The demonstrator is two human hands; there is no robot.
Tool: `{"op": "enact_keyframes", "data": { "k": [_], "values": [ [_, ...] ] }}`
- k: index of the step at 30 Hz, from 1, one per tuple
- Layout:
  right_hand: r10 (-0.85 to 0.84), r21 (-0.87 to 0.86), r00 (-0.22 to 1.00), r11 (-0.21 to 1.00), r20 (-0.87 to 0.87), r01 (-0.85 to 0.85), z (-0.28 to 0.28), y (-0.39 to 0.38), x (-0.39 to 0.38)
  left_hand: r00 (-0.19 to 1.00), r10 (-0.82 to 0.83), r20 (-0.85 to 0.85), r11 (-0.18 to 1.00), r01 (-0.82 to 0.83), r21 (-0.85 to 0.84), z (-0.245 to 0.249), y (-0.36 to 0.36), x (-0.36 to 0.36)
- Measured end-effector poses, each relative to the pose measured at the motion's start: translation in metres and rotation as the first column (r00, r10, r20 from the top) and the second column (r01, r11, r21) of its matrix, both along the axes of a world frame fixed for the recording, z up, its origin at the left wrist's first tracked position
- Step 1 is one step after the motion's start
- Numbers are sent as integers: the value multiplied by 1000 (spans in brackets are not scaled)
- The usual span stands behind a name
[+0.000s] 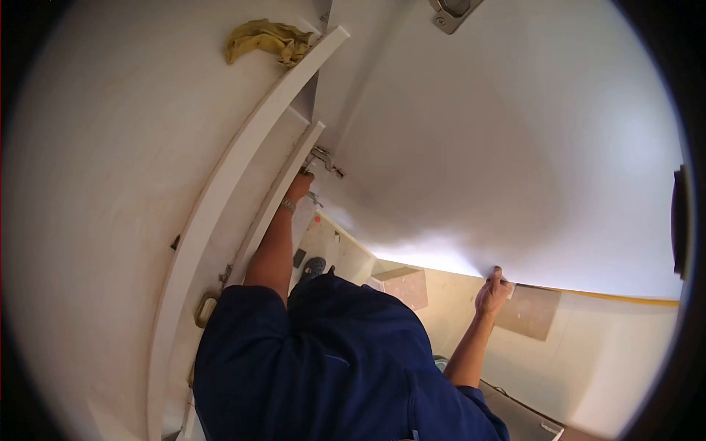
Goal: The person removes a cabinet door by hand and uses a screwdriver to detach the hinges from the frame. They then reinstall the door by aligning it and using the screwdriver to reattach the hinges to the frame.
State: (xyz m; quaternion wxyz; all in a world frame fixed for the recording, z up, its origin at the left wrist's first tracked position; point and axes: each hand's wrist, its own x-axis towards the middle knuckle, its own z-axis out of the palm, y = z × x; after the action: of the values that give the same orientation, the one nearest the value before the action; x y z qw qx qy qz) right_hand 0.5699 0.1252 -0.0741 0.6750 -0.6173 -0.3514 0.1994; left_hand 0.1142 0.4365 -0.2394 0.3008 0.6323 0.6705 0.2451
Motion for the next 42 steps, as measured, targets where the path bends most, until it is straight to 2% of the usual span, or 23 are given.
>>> {"op": "enact_keyframes", "data": {
  "k": [4, 7, 9, 11, 14, 16, 18, 20, 22, 25, 28, 35, 42],
  "values": [
    [-19, -28, 999, 999, -36, 18, 10, 1, -7, 994, 90, 67, 996, -91, 8, 31, -21, 7],
    [34, -39, 996, 999, -79, -38, 13, 5, 2, 991, 133, 17, 991, -133, -9, 37, -51, 6],
    [57, -16, 989, 998, -137, -60, 17, 4, 7, 983, 168, 80, 975, -153, -163, 76, -85, 9],
    [87, 41, 988, 996, -131, -82, 29, 10, 8, 990, 52, 129, 995, -41, -90, 117, -111, 8],
    [153, 138, 985, 980, -85, -141, 42, 18, 17, 984, -122, 128, 978, 97, 185, 196, -126, 13],
    [167, 157, 984, 975, -61, -156, 48, 24, 23, 990, -127, 52, 852, 82, 516, 263, -139, 18],
    [168, 169, 985, 973, -44, -159, 52, 32, 30, 991, -126, 46, 752, 66, 656, 335, -152, 20],
    [153, 170, 987, 975, -42, -143, 50, 41, 35, 997, -52, -58, 596, 78, 800, 383, -154, 19],
    [159, 174, 987, 973, -32, -151, 49, 48, 38, 999, 32, -25, 641, -2, 767, 428, -152, 21],
    [145, 152, 989, 979, -28, -139, 40, 56, 51, 964, 219, -149, 625, -21, 780, 461, -117, 19],
    [142, 167, 990, 976, -11, -138, 41, 60, 52, 936, 210, -283, 691, 63, 720, 478, -85, 13],
    [143, 250, 990, 958, 11, -141, 55, 61, 38, 902, 279, -331, 703, 43, 710, 489, -65, 14],
    [167, 242, 986, 957, -1, -161, 61, 57, 33, 901, 283, -328, 667, 61, 743, 484, -58, 13]
  ]
}}
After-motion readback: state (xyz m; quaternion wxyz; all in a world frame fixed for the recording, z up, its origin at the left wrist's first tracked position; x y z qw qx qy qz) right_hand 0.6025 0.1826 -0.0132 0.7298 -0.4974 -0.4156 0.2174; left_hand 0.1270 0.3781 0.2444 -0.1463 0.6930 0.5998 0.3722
